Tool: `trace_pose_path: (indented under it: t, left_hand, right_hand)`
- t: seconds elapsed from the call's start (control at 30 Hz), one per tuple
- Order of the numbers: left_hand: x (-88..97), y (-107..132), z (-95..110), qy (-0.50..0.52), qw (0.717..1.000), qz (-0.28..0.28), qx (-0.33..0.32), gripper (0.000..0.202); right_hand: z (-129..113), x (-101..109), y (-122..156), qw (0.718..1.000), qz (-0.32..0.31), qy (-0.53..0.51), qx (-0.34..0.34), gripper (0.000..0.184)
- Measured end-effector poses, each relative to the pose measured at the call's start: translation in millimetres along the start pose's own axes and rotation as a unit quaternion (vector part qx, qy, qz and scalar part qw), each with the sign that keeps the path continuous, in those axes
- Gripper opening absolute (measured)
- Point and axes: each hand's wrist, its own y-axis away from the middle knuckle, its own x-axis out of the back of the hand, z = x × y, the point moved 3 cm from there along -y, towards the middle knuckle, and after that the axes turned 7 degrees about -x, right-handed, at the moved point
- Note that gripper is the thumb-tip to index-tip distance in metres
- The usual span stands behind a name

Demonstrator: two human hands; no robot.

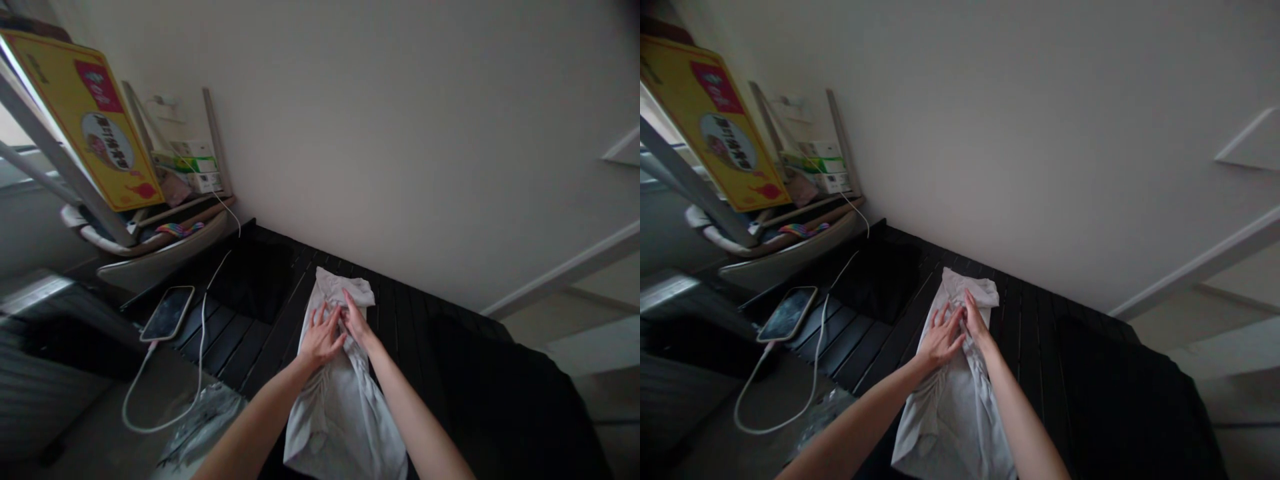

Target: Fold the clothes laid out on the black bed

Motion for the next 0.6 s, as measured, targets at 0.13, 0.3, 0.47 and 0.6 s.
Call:
trace_pose_path:
  t: [0.13,0.3,0.47,0.6]
  left_hand:
    - [-4.5,-1,0,-0.015,1.0,-0.004,0.014,0.062]
    - [-9.7,0,-2,-0.032,0.998,0.008,0.053,0.061]
    - [-10.9,3,-2,-0.039,0.997,0.009,0.058,0.061]
    - [-8.7,4,-1,-0.036,0.997,0.017,0.062,0.06]
  right_hand:
    - [20,27,35,0.995,0.026,0.096,-0.006,0.071]
    - [43,47,113,0.976,0.026,0.213,0.023,0.048]
    - [69,42,196,0.855,0.033,0.517,0.042,0.047]
    - [101,10,239,0.774,-0.058,0.62,0.117,0.056]
